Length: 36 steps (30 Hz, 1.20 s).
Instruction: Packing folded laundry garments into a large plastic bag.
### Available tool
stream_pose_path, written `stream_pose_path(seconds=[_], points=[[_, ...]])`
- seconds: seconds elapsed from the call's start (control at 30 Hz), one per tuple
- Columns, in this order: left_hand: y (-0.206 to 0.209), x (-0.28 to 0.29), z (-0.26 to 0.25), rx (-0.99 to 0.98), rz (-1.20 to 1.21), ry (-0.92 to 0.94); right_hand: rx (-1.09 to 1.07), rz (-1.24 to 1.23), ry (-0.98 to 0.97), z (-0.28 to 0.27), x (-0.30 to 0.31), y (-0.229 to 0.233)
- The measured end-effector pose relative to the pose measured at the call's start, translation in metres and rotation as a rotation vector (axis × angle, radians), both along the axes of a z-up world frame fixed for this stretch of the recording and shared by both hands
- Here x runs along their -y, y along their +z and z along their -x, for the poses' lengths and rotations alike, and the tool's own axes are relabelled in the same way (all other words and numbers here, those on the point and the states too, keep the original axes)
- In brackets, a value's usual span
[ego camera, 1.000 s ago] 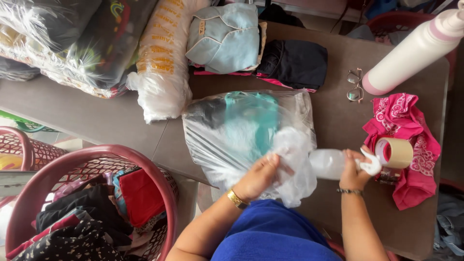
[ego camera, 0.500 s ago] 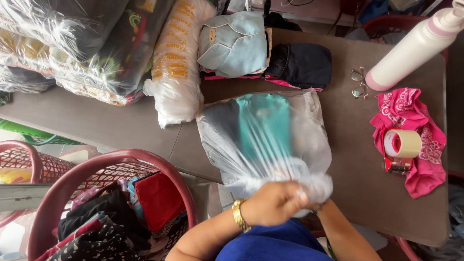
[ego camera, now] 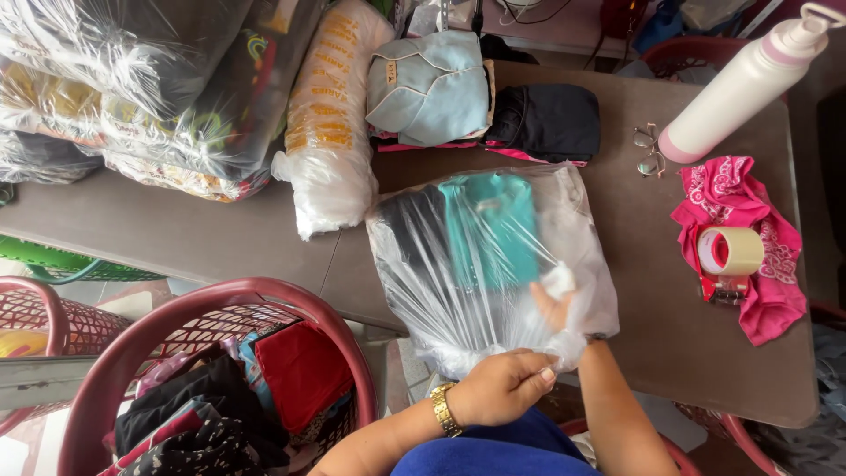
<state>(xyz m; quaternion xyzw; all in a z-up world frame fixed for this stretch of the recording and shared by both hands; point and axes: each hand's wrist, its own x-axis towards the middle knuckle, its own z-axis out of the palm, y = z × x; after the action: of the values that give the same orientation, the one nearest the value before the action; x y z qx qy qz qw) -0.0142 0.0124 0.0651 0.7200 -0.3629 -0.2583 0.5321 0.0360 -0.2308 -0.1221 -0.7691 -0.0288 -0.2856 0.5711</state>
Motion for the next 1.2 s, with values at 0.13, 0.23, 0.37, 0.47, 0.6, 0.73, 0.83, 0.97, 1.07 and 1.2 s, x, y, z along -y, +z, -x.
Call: stream_pose_path(seconds=[0.13,0.23,0.37,0.47,0.6,0.73,0.83,0.97,1.07,1.2], points=[[-0.013,0.009,0.001,-0.042,-0.009,0.023,-0.41,0.455,-0.376,0.019,-0.017,0.121],[-0.006,0.009,0.0,-0.047,-0.031,-0.01,-0.459,0.429,-0.296,0.024,-0.032,0.133],[-0.009,0.009,-0.009,-0.162,0.026,-0.06,-0.378,0.508,0.071,0.034,-0.061,0.106],[-0.031,0.012,-0.024,-0.319,0.13,0.137,-0.313,0.561,0.355,0.043,-0.076,0.083],[-0.061,0.007,-0.071,-0.374,0.221,0.365,-0.24,0.606,0.653,0.043,-0.082,0.095],[-0.125,-0.016,-0.096,0.111,-0.22,0.646,-0.066,0.588,0.624,0.043,-0.061,0.164],[-0.177,-0.035,-0.079,0.216,-0.573,0.474,-0.237,0.366,0.565,0.052,-0.018,0.165],[-0.222,-0.043,-0.032,0.179,-0.867,0.055,-0.312,0.281,0.321,0.043,0.04,0.136],[-0.239,-0.031,-0.013,0.12,-0.86,0.059,-0.337,0.176,0.109,0.011,0.08,0.117],[-0.192,-0.031,-0.021,0.224,-0.878,0.143,-0.208,0.216,-0.043,-0.058,0.13,0.093]])
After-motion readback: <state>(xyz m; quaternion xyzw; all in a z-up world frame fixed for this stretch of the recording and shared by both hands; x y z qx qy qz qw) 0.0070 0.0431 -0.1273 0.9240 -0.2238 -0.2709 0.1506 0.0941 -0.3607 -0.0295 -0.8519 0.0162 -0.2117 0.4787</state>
